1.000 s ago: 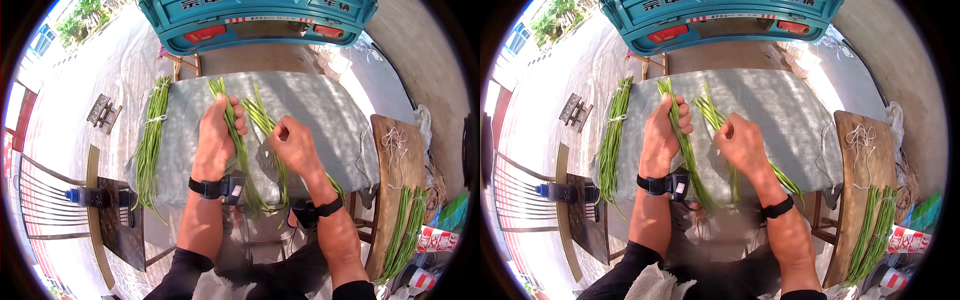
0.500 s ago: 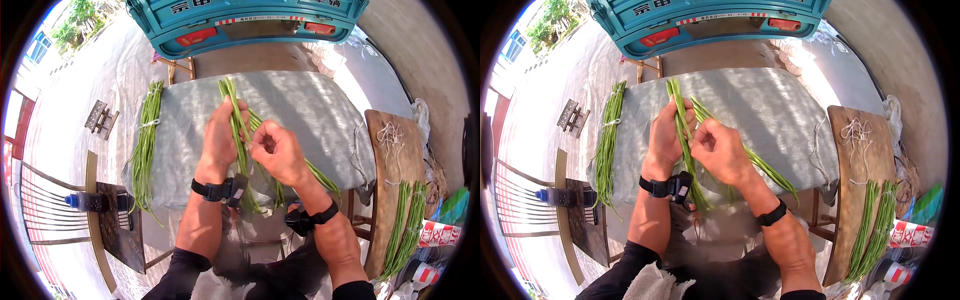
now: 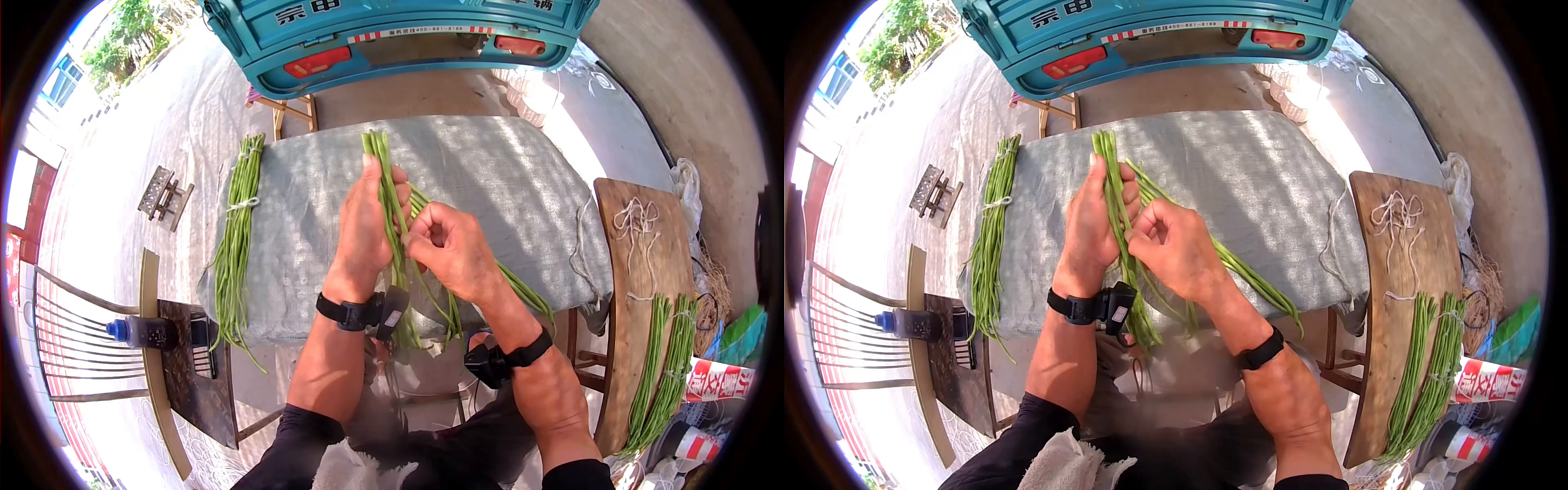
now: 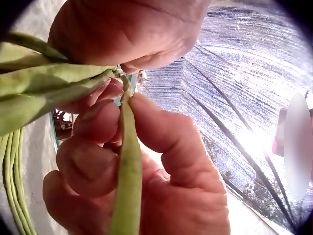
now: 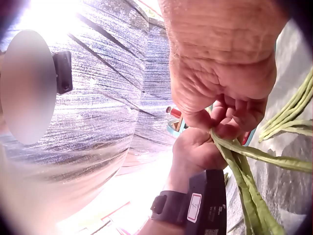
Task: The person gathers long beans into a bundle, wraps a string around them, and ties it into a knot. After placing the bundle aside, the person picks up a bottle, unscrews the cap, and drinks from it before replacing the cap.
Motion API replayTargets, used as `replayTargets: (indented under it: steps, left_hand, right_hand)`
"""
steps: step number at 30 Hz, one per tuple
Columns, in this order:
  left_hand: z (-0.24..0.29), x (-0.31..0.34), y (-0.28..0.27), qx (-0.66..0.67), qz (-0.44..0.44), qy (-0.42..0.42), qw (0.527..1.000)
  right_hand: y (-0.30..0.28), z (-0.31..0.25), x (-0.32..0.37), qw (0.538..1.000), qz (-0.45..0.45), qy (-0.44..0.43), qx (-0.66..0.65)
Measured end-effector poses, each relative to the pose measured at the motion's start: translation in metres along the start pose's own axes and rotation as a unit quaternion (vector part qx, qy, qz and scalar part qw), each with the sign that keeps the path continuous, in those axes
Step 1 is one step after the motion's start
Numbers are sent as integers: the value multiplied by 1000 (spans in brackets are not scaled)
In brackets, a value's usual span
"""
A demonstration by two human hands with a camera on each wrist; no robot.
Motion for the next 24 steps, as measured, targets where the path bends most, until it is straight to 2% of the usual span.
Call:
replayTargets:
  steps: [5,8,16,19,22,24]
  left_hand:
    - [6,6,3,-48,-12,13,999]
    - [3,5,-1,-31,-25,19,999]
    - [12,9,-5,-11,11,7,1000]
    - [16,4,-19,45,1,10,999]
    - [20,1,-31,81,-4,29,996]
    - [23,2,-36,96,-1,44,994]
  right_hand:
    - [1,-3,1,1000,-6,11,7]
    - [0,-2,0,1000,-6,14,6]
    - [5,-8,3,998,-41,29,-45]
    - [4,-15,7,994,-90,58,-18]
    - [1,-9,10,977,-202,60,-16]
    - [1,-12,15,966,-250,49,37]
Point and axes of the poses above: each hand's wrist, its own x-axis away from the middle knuckle, its own y-axis out of the palm, z = x × y, the point moved 2 cm from there along -x, towards the middle knuckle, and after that the axes turned 15 degrees about -x, right-handed, at the moved point
